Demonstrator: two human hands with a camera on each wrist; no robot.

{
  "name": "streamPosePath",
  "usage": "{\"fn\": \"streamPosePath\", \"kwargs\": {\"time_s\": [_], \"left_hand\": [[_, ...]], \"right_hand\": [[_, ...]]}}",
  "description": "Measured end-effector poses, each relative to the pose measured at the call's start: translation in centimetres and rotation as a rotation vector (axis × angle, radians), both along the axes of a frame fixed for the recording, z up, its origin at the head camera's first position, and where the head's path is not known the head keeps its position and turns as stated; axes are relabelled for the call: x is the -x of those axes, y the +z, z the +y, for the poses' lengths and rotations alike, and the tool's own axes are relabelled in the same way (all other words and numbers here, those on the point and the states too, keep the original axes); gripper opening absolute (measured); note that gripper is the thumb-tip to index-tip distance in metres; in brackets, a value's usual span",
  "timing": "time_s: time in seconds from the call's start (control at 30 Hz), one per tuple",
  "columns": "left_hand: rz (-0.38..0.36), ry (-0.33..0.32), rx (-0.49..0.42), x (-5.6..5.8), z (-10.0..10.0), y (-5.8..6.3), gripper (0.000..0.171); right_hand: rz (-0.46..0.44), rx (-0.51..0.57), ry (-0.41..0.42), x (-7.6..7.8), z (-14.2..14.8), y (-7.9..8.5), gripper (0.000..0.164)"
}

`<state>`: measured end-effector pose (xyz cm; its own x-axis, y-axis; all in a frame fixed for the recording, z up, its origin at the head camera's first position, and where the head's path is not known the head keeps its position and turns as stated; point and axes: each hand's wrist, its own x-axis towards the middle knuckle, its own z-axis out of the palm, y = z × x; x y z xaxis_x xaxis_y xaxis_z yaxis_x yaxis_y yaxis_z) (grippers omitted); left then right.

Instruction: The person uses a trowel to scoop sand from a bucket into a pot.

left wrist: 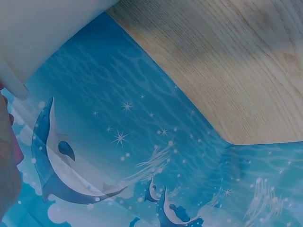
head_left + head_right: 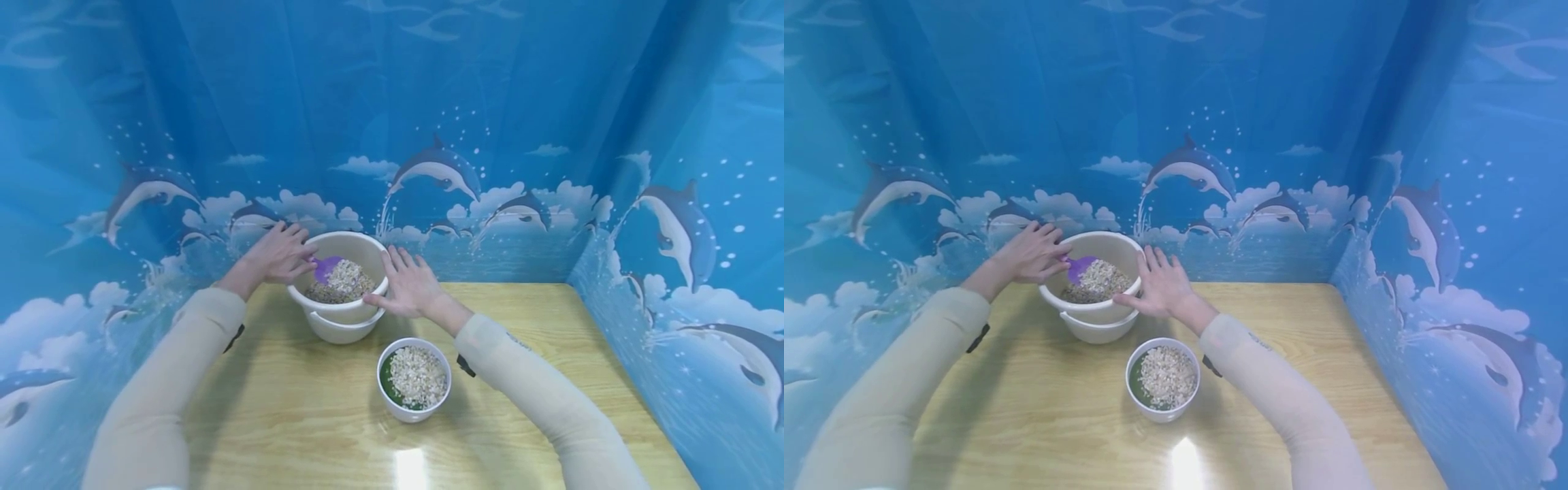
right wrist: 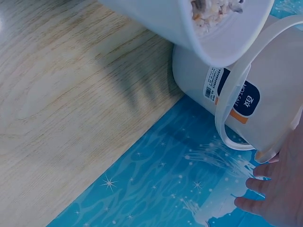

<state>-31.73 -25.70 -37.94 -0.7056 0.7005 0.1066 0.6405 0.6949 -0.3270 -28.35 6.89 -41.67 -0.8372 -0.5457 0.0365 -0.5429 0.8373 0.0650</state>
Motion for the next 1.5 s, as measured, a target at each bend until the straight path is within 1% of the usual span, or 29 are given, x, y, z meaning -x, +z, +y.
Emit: {"fn": "streamPosePath", "kwargs": {"time_s": [0.27, 0.43, 0.67, 0.73, 0.93, 1.03, 1.3, 1.5], "left_hand": [[-0.021, 0.016, -0.007, -0.4, -0.1, 0.1, 0.034], [-0.011, 0.01, -0.01, -0.7, -0.1, 0.2, 0.032], [-0.01, 0.011, -0.006, -1.1, -0.1, 0.5, 0.034], [-0.001, 0.009, -0.011, -1.1, 0.0, 0.6, 0.034], [0.03, 0.015, -0.027, -1.7, 0.2, 1.0, 0.033], [0.033, 0.011, -0.033, -1.9, 0.3, 1.1, 0.032], [0.017, -0.015, -0.041, -2.9, 0.9, 1.3, 0.032], [0.006, -0.015, -0.037, -3.6, 1.5, 1.2, 0.033]], "right_hand": [[-0.009, -0.002, 0.004, -0.1, 0.0, 0.1, 0.113], [-0.012, -0.015, 0.007, -0.1, -0.1, 0.2, 0.112], [-0.032, 0.007, 0.004, -0.2, -0.1, 0.4, 0.111], [-0.019, 0.001, 0.011, -0.2, -0.1, 0.4, 0.111], [0.057, -0.036, 0.054, -0.4, 0.5, 0.0, 0.115], [0.076, -0.034, 0.071, -0.7, 0.9, -0.2, 0.115], [0.071, -0.006, 0.095, -1.7, 2.5, -0.6, 0.113], [0.072, -0.01, 0.128, -2.5, 3.8, -0.9, 0.115]]}}
